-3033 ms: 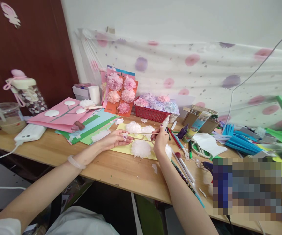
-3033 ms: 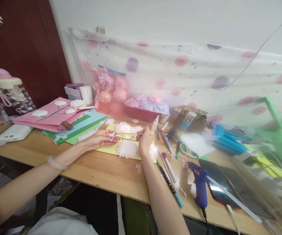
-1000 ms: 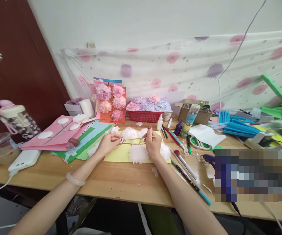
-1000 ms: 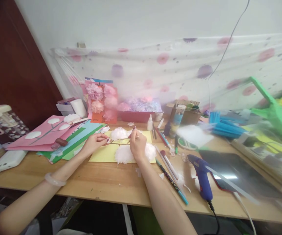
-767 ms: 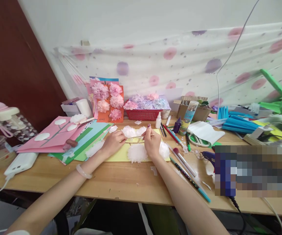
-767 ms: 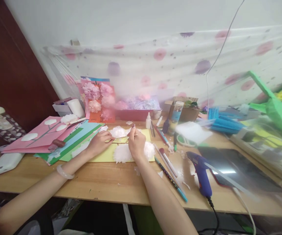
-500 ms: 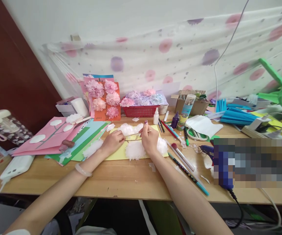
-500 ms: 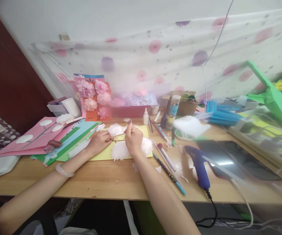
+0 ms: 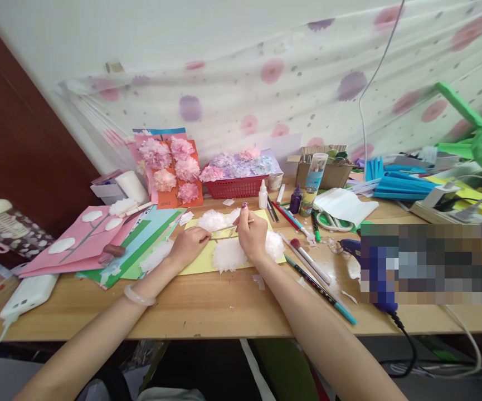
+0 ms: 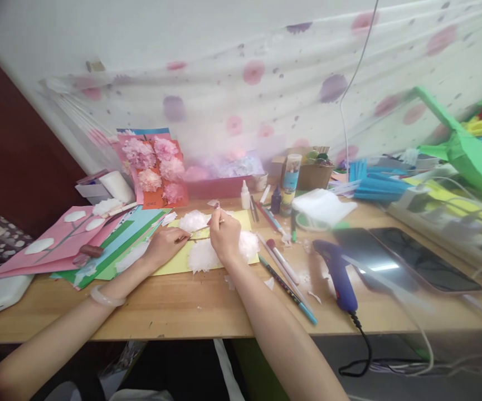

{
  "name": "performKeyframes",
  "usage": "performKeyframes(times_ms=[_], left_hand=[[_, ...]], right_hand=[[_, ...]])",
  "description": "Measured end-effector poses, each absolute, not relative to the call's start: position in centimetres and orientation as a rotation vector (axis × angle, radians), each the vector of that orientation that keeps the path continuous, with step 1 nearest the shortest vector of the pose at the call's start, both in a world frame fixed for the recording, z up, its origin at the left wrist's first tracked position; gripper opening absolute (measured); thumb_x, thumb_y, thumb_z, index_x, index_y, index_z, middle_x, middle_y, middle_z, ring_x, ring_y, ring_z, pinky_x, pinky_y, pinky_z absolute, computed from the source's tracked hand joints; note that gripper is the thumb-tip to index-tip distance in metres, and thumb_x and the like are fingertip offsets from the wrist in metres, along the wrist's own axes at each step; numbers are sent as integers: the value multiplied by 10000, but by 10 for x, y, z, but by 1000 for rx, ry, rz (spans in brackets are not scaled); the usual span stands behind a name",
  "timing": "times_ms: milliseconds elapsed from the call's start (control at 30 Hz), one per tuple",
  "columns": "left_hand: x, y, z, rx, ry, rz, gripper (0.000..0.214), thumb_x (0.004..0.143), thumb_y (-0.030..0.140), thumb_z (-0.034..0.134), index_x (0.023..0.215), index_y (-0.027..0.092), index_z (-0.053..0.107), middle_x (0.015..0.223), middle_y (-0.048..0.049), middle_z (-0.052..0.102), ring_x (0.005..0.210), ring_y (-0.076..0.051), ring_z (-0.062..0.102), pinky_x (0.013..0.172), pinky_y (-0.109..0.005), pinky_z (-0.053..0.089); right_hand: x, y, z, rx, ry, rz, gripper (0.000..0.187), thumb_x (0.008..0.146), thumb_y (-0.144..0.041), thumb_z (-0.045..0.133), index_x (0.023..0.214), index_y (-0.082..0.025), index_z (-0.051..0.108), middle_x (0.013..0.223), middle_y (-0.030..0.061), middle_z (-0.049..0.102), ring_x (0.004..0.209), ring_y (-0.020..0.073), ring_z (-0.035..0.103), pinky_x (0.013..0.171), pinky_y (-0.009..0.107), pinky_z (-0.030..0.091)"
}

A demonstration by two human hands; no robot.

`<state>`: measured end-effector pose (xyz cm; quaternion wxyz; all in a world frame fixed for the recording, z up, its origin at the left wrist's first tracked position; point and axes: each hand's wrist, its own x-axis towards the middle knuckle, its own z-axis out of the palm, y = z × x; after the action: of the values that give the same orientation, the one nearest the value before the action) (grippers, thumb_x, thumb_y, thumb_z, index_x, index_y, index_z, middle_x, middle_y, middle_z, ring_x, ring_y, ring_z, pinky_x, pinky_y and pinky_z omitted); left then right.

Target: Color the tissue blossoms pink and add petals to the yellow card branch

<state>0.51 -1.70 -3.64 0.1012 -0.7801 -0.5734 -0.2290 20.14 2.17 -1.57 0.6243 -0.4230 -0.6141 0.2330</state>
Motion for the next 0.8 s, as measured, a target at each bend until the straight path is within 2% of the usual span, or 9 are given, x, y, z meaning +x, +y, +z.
performKeyframes(times_ms=[533,800], left_hand=[[19,-20,-26,-2209,-1778,-535,181,858,177,547,798,205,716,904,-52,739,864,-208,663,704,-306,451],[20,-23,-24,-2148,-1841,-512,143,868,235,536,798,211,659,874,-39,710,835,-199,646,703,-301,453]], right_hand=[[199,20,-16,-939,-1492,491,600,988,-453,289,506,-226,566,489,23,605,537,158,593,580,269,369],[199,18,-17,-896,-1590,453,576,987,-452,280,513,-232,523,476,12,574,519,152,575,566,267,359]])
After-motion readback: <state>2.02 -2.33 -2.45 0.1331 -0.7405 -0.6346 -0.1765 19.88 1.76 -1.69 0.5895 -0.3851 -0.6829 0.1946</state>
